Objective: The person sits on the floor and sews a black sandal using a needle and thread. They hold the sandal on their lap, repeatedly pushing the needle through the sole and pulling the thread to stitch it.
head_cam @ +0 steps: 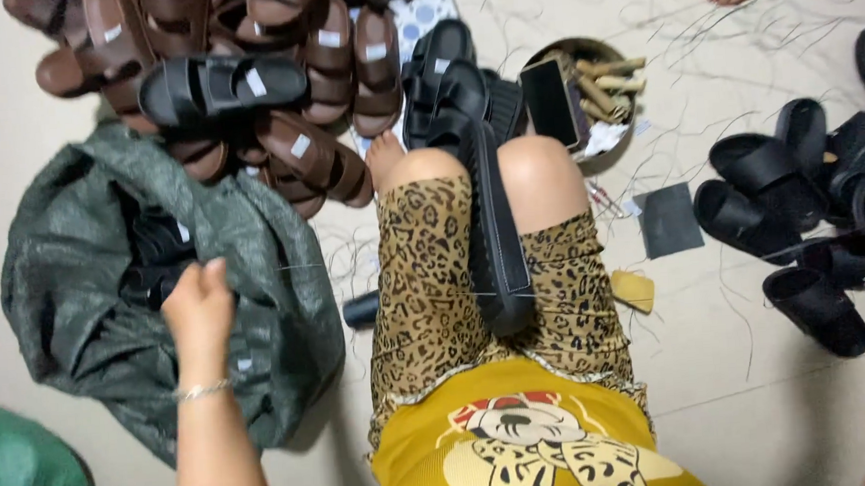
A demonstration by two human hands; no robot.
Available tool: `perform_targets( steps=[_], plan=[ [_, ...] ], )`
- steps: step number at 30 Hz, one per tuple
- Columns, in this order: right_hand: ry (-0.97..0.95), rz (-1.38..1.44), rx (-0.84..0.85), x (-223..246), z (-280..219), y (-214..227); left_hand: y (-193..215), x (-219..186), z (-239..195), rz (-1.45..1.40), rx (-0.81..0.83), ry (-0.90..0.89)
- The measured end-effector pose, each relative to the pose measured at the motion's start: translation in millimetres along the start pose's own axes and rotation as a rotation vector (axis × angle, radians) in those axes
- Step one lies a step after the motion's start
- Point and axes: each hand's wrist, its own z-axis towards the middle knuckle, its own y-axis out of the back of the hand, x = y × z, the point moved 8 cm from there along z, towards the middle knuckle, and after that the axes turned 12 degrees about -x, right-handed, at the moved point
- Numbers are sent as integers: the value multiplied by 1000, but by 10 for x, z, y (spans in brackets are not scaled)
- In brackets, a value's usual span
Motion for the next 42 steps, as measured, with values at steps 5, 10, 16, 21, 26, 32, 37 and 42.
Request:
perform_targets(
  steps=[5,10,16,21,26,32,37,42],
  plan=[
    [143,-215,152,3089,130,-903,38,-1616,-611,348,467,-283],
    [71,20,663,3841,-96,-1821,637,-3269,-1328,-897,326,-735],
    [298,82,768,4207,-12,-1995,250,-3333,-1630,-646,638,-819],
    [261,-21,916,4117,-32,-2051,149,-3311,-1679,-595,678,-829],
    [176,-194,1019,4010,-78,-2084,86,-3289,-1714,-551,704,-851],
    [161,-307,1063,3983,-132,-2095,8,-3237,-1795,-508,656,-882],
    [624,-579,922,4121,-275,-2026,-31,-3226,-1914,-447,464,-1013],
    [655,-431,809,4358,-175,-2325,-55,-3217,-1896,-452,386,-1046]
  ],
)
